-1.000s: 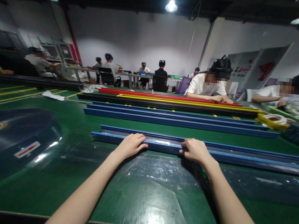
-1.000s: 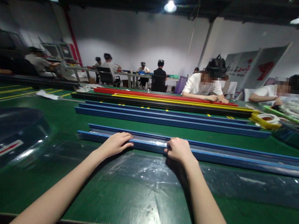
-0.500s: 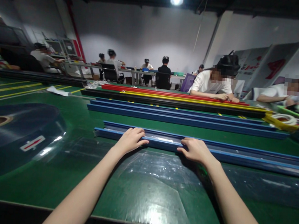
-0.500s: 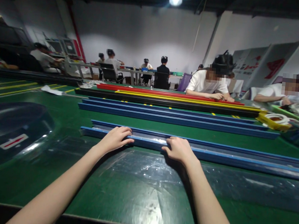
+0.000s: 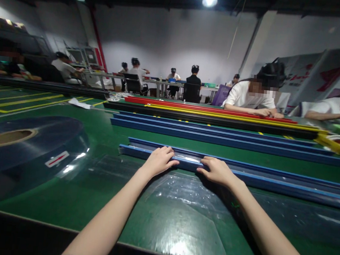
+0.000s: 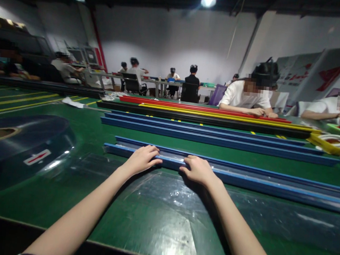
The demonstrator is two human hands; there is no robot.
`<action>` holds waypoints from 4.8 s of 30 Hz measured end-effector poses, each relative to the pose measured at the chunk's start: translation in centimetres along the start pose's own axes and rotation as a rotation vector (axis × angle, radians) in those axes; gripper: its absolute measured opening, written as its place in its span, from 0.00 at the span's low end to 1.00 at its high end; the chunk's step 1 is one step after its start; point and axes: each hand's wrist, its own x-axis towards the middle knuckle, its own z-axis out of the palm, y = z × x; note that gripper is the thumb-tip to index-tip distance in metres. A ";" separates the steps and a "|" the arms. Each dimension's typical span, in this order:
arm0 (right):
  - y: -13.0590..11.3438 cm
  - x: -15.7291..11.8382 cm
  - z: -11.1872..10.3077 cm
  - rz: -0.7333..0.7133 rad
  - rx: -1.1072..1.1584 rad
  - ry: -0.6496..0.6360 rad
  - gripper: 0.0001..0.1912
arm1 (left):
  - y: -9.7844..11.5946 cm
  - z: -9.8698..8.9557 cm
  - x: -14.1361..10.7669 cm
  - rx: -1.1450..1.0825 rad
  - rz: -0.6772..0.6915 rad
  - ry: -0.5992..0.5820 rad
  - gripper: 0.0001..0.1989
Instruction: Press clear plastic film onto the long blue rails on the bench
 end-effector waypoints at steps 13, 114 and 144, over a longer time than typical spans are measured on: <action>-3.5 3.8 -0.4 -0.157 0.040 -0.056 0.14 | -0.2 -0.3 0.0 0.012 0.007 -0.054 0.18; -11.5 12.1 0.8 -0.262 0.124 -0.115 0.13 | -11.3 -4.6 -5.6 0.020 -0.544 -0.176 0.22; -13.8 14.4 1.8 -0.442 0.254 -0.033 0.22 | -10.1 -4.9 -5.9 0.216 -0.636 -0.117 0.20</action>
